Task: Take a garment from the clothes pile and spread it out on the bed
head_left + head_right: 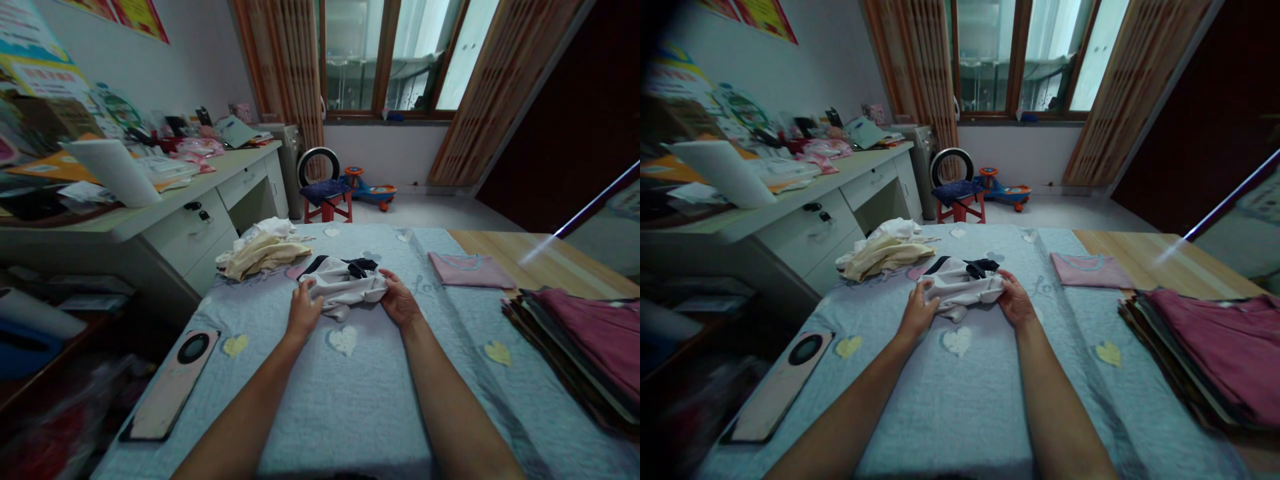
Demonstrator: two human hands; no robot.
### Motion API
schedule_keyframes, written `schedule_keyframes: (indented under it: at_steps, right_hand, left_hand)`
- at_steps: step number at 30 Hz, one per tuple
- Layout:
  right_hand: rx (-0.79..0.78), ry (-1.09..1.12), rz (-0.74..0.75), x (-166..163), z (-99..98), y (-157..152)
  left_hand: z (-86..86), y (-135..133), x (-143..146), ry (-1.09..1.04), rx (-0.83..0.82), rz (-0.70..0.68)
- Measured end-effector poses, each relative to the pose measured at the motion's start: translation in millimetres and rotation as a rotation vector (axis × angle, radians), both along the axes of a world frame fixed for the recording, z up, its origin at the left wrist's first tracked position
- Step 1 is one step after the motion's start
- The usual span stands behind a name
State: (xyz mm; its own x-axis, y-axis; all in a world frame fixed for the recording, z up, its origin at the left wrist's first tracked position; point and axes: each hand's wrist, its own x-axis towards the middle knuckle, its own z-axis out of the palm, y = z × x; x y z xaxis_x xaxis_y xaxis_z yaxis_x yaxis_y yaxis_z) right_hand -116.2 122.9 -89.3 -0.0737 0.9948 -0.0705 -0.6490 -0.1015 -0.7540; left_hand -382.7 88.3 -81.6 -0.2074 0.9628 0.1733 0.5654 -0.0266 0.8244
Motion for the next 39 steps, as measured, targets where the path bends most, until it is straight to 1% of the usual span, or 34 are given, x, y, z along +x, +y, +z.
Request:
schedule_keyframes:
  at_steps: [3,5,6,8,10,11,13,14,16,18,21,24,27,30,32,34,36,37,39]
  right_hand:
    - [0.015,-0.038,0.048,-2,1.5,-2]
    - [0.020,-0.054,0.057,-2,1.5,-3]
    - [0.022,-0.059,0.058,-1,1.4,-3]
    - [0.019,-0.057,0.063,-1,1.4,-3]
    - [0.004,-0.045,0.084,0,2.1,-4]
    - [-0.006,-0.041,0.098,1,2.9,-4]
    - [-0.035,-0.047,0.112,1,4.9,-5]
    - [-0.054,-0.058,0.110,2,6.1,-5]
    - [-0.093,-0.088,0.102,2,8.5,-5]
    - [-0.125,-0.111,0.111,1,10.5,-5]
    - [-0.144,-0.131,0.155,-2,12.1,-7]
    - [-0.135,-0.154,0.183,-5,12.6,-7]
    - [-0.156,-0.212,0.188,-8,13.2,-7]
    - [-0.180,-0.336,0.194,-10,15.6,-10]
    - [-0.181,-0.470,0.210,-10,18.2,-14]
    - [-0.170,-0.627,0.205,-7,20.8,-20]
    - [-0.139,-0.762,0.152,-2,22.7,-27]
    - [-0.121,-0.814,0.114,2,23.4,-31]
    - [-0.091,-0.898,0.040,11,24.1,-40]
  left_hand:
    - [6.6,-5,-10,0.022,-0.118,-0.064]
    - [8.9,-7,-17,-0.064,-0.196,-0.140]
    - [9.6,-8,-21,-0.151,-0.227,-0.178]
    - [11.0,-9,-28,-0.421,-0.280,-0.239]
    - [13.1,-10,-35,-0.776,-0.326,-0.270]
    - [14.4,-11,-39,-0.954,-0.337,-0.263]
    - [16.6,-11,-46,-1.239,-0.314,-0.192]
    - [17.2,-11,-49,-1.327,-0.290,-0.139]
    - [17.0,-10,-54,-1.401,-0.251,-0.054]
    - [14.9,-11,-55,-1.376,-0.231,-0.040]
    - [10.1,-12,-52,-1.209,-0.209,-0.105]
    - [4.7,-13,-47,-0.917,-0.184,-0.152]
    - [0.2,-13,-46,-0.575,-0.100,-0.165]
    - [-1.7,-12,-51,-0.245,-0.038,-0.155]
    - [-1.6,-12,-56,-0.090,-0.032,-0.124]
    - [-1.2,-11,-61,-0.006,-0.044,-0.089]
    - [-0.8,-11,-64,0.011,-0.065,-0.054]
    - [-0.5,-10,-65,-0.015,-0.078,-0.045]
    - [0.6,-9,-68,-0.162,-0.129,-0.058]
